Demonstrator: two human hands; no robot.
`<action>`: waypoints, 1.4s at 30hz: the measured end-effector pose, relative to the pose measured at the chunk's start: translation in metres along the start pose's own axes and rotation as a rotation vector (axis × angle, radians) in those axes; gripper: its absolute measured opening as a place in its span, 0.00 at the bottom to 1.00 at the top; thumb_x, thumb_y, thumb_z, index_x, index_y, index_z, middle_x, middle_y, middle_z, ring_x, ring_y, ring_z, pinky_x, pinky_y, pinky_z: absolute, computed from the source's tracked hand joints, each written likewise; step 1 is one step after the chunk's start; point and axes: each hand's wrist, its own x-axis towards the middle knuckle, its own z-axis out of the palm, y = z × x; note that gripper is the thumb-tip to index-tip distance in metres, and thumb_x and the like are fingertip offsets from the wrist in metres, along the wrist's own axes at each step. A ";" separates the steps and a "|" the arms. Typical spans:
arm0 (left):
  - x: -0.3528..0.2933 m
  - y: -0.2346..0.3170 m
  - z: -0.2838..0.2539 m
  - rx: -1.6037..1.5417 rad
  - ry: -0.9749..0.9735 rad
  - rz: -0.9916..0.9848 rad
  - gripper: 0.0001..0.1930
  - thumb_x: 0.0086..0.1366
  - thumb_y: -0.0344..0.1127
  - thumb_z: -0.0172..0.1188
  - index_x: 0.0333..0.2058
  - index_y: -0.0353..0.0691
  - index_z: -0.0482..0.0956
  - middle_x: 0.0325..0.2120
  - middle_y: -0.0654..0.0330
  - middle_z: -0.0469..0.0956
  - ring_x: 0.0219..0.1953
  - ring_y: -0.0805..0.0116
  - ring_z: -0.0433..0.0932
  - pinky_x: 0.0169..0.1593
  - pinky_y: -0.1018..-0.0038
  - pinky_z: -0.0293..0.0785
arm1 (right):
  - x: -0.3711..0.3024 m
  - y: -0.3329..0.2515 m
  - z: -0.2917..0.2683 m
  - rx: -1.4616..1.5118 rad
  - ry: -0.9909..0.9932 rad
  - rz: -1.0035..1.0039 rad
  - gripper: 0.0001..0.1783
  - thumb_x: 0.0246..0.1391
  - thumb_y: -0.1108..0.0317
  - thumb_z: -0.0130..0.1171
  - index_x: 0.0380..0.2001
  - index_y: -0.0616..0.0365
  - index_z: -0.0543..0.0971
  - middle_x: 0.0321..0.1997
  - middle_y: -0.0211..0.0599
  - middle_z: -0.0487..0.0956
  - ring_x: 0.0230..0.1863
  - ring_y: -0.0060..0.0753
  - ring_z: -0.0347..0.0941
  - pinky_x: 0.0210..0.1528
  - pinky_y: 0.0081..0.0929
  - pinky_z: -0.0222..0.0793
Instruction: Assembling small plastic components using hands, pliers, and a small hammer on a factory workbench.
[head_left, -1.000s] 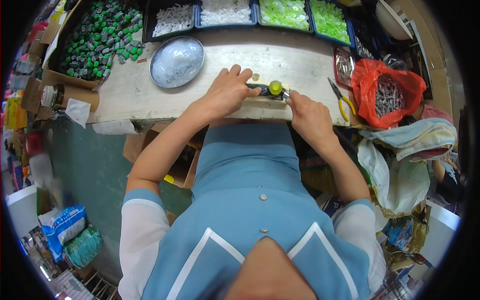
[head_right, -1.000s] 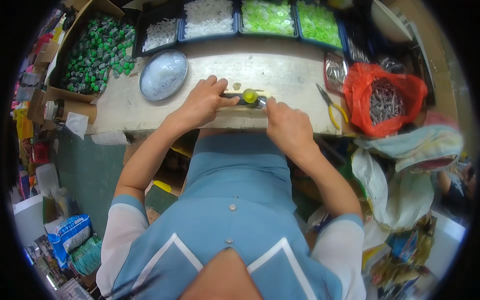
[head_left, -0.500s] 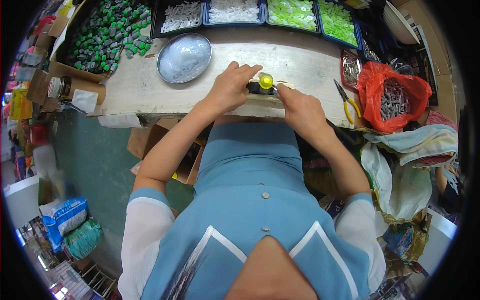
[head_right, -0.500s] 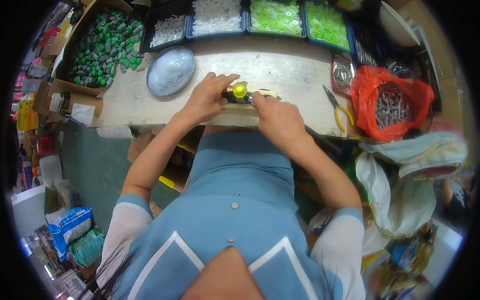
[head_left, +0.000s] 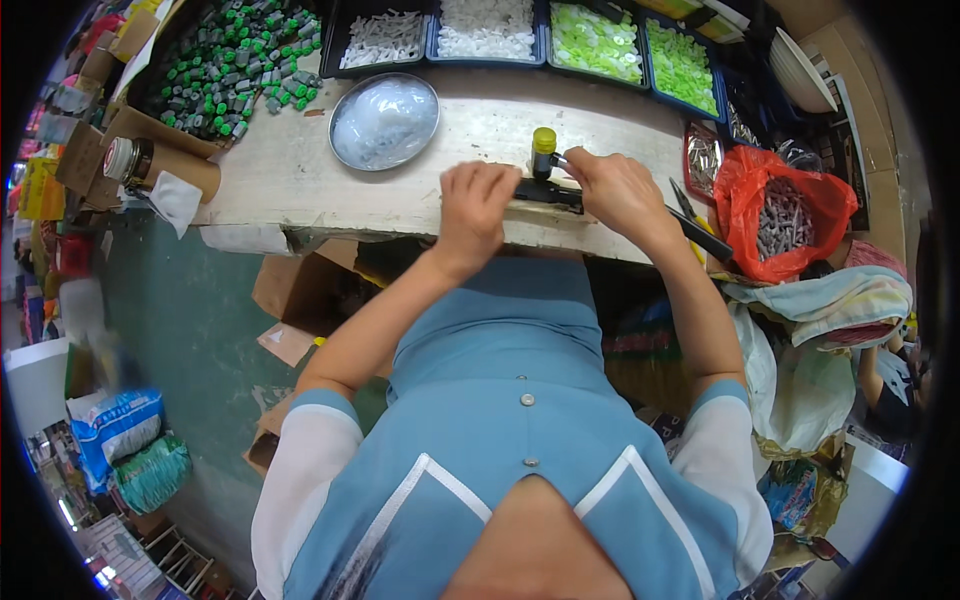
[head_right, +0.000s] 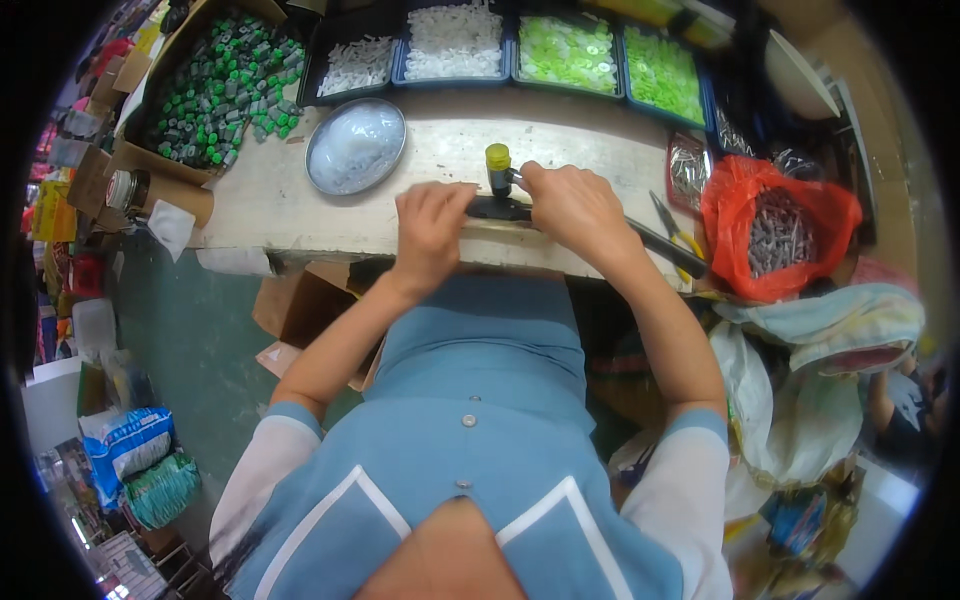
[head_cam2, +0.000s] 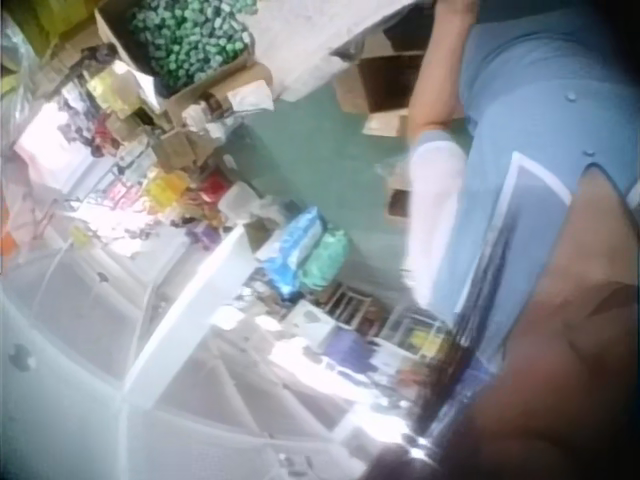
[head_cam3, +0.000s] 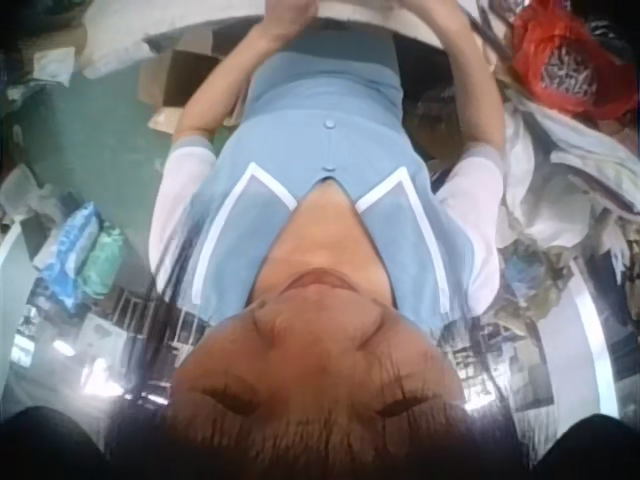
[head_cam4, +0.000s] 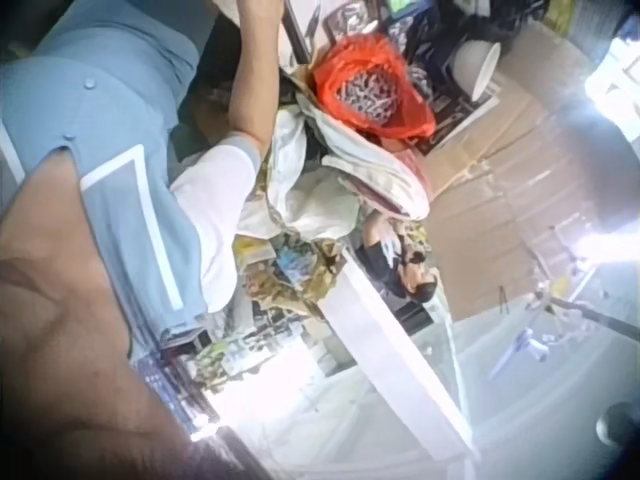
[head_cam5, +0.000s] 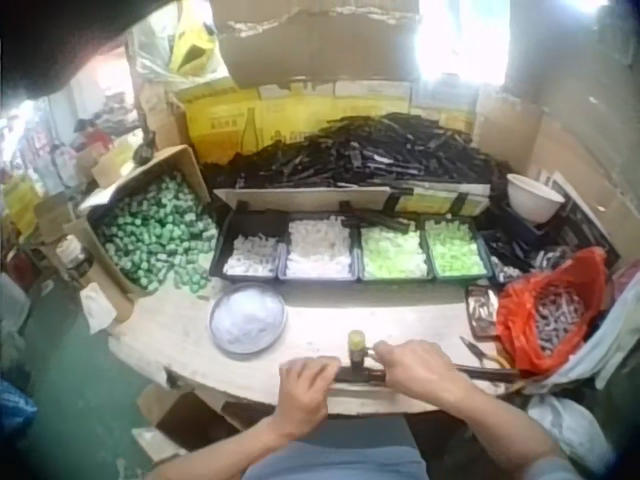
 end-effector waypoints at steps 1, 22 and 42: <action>-0.005 0.004 0.004 -0.019 0.011 0.034 0.21 0.44 0.22 0.51 0.41 0.34 0.72 0.38 0.54 0.72 0.44 0.55 0.68 0.46 0.59 0.62 | 0.001 -0.004 -0.005 -0.045 0.032 0.011 0.08 0.48 0.71 0.46 0.32 0.56 0.73 0.23 0.49 0.76 0.27 0.54 0.72 0.30 0.47 0.65; -0.030 0.026 0.027 -0.103 -0.037 0.121 0.17 0.48 0.24 0.51 0.39 0.27 0.74 0.45 0.45 0.70 0.53 0.49 0.66 0.58 0.55 0.58 | -0.003 -0.032 0.021 0.137 0.329 -0.159 0.14 0.50 0.65 0.53 0.42 0.50 0.74 0.22 0.44 0.77 0.26 0.49 0.74 0.28 0.41 0.68; 0.071 -0.053 0.025 -0.132 -0.113 0.347 0.11 0.42 0.24 0.53 0.29 0.37 0.73 0.30 0.56 0.70 0.35 0.59 0.68 0.39 0.67 0.63 | -0.016 0.109 0.024 -0.098 0.681 0.125 0.05 0.47 0.72 0.55 0.30 0.57 0.77 0.33 0.39 0.71 0.38 0.41 0.67 0.38 0.37 0.61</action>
